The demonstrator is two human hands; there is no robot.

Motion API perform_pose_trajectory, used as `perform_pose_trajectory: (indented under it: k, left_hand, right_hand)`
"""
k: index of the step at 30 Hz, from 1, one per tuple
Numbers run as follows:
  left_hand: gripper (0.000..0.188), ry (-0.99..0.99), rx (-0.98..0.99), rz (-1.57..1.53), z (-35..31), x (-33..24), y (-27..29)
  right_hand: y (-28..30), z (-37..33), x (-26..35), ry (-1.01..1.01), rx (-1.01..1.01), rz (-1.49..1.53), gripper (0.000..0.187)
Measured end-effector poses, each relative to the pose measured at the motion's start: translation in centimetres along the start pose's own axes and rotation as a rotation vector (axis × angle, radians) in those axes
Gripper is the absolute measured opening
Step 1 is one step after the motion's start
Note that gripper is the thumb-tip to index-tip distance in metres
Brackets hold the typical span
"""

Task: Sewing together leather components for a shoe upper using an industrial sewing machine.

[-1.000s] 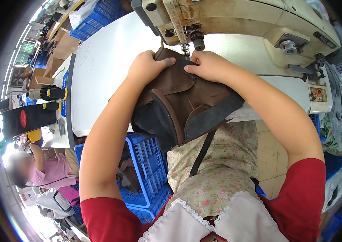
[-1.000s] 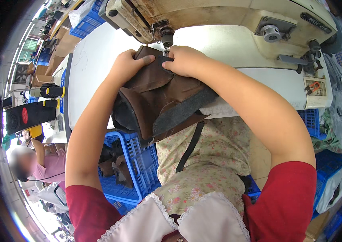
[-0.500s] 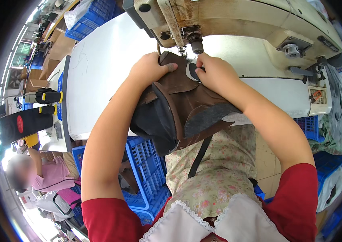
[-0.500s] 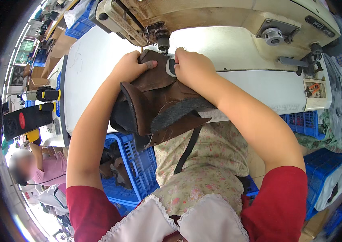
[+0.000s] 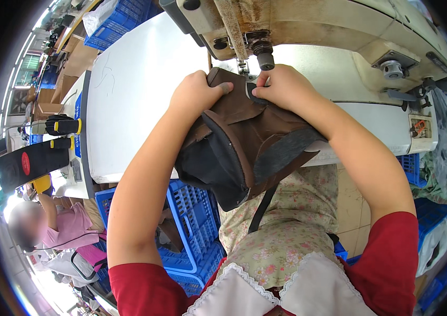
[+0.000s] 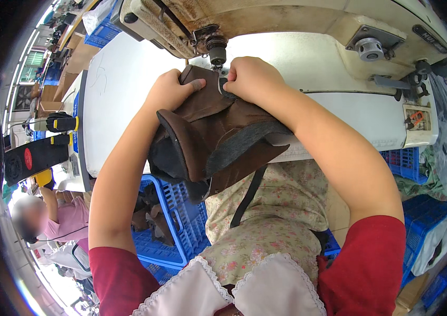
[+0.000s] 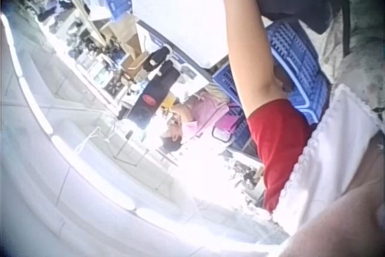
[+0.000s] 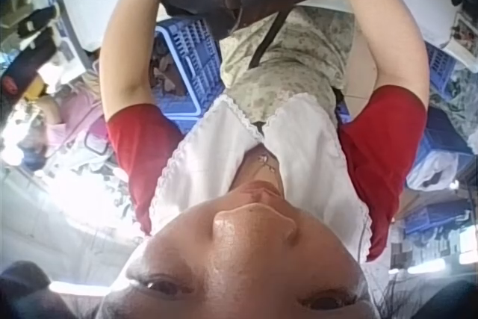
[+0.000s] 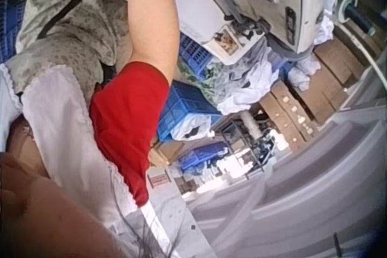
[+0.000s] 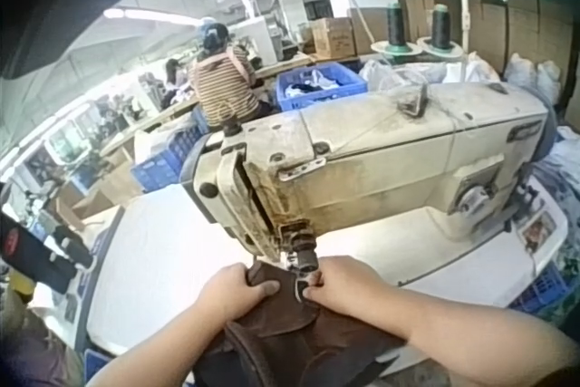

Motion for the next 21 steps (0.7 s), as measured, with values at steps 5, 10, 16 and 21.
perform_pose_trajectory:
  k: [5,10,16,21]
  left_hand:
    - [0.069,0.016,0.022,-0.012,0.0,0.1,-0.2]
    - [0.069,0.017,0.008,-0.022,0.1,0.4,-0.1]
    - [0.07,0.0,0.029,-0.031,0.3,0.2,-0.3]
    - [0.07,0.021,0.01,-0.053,0.8,0.8,-0.5]
  right_hand:
    - [-0.1,0.3,-0.1,-0.001,-0.006,0.007,0.022]
    - [-0.5,0.8,-0.1,0.033,-0.034,0.055,0.023]
    - [-0.3,0.9,0.2,0.015,0.003,-0.009,0.022]
    - [-0.3,1.3,0.4,0.046,0.002,0.003,0.023]
Point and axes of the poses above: each hand's wrist, its own z-axis towards the middle knuckle, its own y-axis out of the back of the hand, x = y × z, the point moved 7 cm from there along z, towards the middle knuckle, and after that the axes turned 15 degrees about -x, right-handed, at the moved point
